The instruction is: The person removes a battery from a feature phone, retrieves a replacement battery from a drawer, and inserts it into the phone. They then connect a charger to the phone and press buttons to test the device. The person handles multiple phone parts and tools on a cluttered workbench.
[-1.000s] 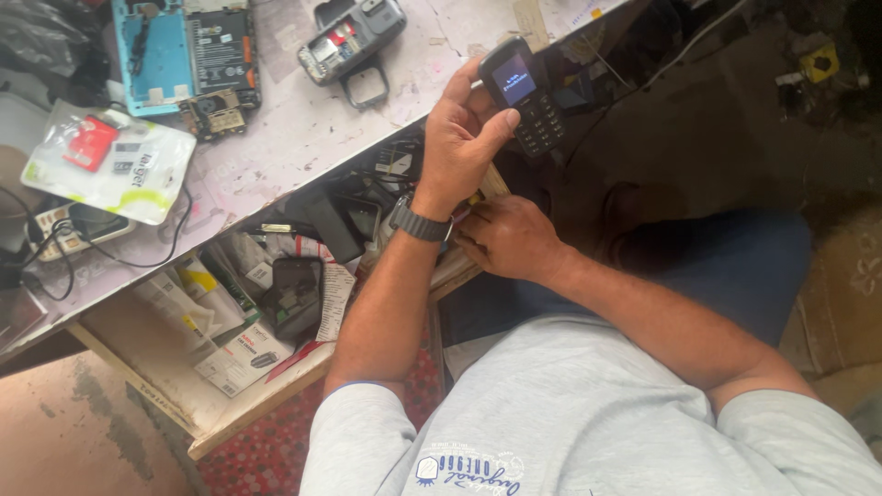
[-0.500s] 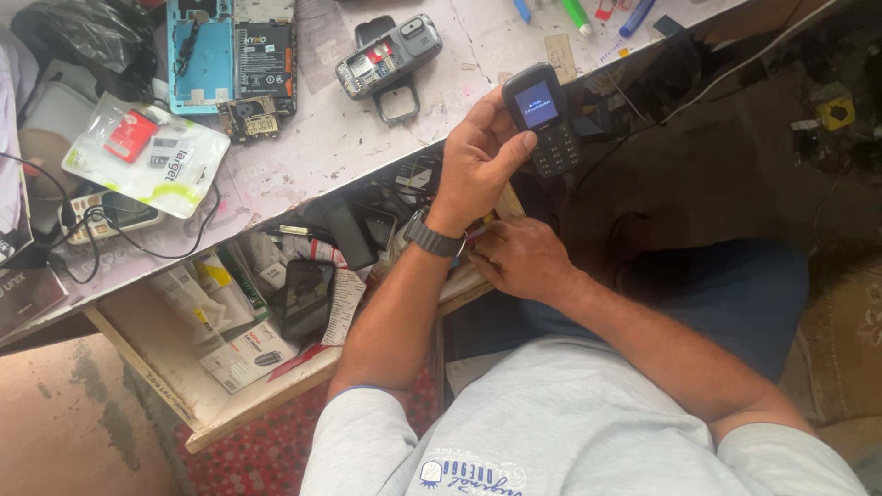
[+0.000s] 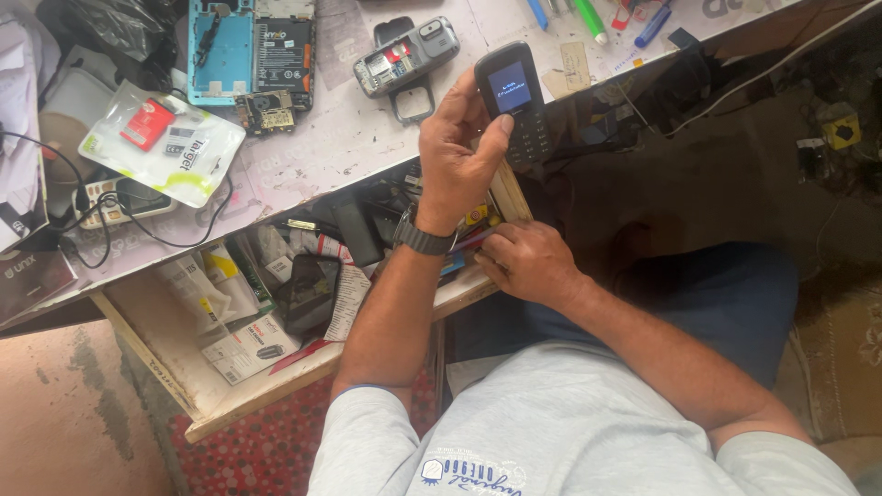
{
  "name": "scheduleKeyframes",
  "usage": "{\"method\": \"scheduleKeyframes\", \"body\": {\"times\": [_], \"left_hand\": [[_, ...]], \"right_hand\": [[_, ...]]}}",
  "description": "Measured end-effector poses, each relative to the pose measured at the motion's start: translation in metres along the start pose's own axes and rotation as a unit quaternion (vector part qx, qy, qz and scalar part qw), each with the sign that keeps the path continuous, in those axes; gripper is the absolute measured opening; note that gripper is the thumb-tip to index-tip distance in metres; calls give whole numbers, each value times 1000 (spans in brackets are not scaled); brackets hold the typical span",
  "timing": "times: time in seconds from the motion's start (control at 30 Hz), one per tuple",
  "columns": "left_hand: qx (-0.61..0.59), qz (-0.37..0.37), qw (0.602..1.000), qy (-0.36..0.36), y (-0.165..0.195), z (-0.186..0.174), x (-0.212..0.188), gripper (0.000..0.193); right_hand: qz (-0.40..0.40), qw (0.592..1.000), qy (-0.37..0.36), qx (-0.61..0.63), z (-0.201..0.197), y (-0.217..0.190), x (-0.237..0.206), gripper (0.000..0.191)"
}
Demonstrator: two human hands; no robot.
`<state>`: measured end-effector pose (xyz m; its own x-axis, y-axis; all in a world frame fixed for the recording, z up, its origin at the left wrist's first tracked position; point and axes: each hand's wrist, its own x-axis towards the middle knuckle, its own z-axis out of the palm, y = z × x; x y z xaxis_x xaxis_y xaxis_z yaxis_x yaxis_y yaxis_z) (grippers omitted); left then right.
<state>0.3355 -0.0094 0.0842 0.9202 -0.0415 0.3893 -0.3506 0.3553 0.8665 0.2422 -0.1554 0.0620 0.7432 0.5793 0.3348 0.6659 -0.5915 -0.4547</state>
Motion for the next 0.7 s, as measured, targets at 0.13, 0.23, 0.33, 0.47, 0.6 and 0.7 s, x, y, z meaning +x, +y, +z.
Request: {"method": "scheduleKeyframes", "body": {"times": [0.13,0.23,0.33,0.47,0.6,0.7], "left_hand": [[28,-17,999,-16,2,-1,1,56],[53,-22,998,-18,2,-3,2,56],[27,-27,999,-13,2,-4,4,56],[19,-23,999,-15,2,-4,5,55],[-2,-29,999,-25,3,-3,5,55],[35,-34,998,-25,6,-3,5,55]], "right_hand": [[-4,1000,14,-1,0,-1,1,17],[3,1000,7,-3,0,-2,1,17],[1,1000,9,-9,0,-2,1,17],[6,1000,1,-9,0,-2,2,17],[4,1000,1,-9,1,-1,1,17],[6,1000,-5,-9,1,-1,1,18]]}}
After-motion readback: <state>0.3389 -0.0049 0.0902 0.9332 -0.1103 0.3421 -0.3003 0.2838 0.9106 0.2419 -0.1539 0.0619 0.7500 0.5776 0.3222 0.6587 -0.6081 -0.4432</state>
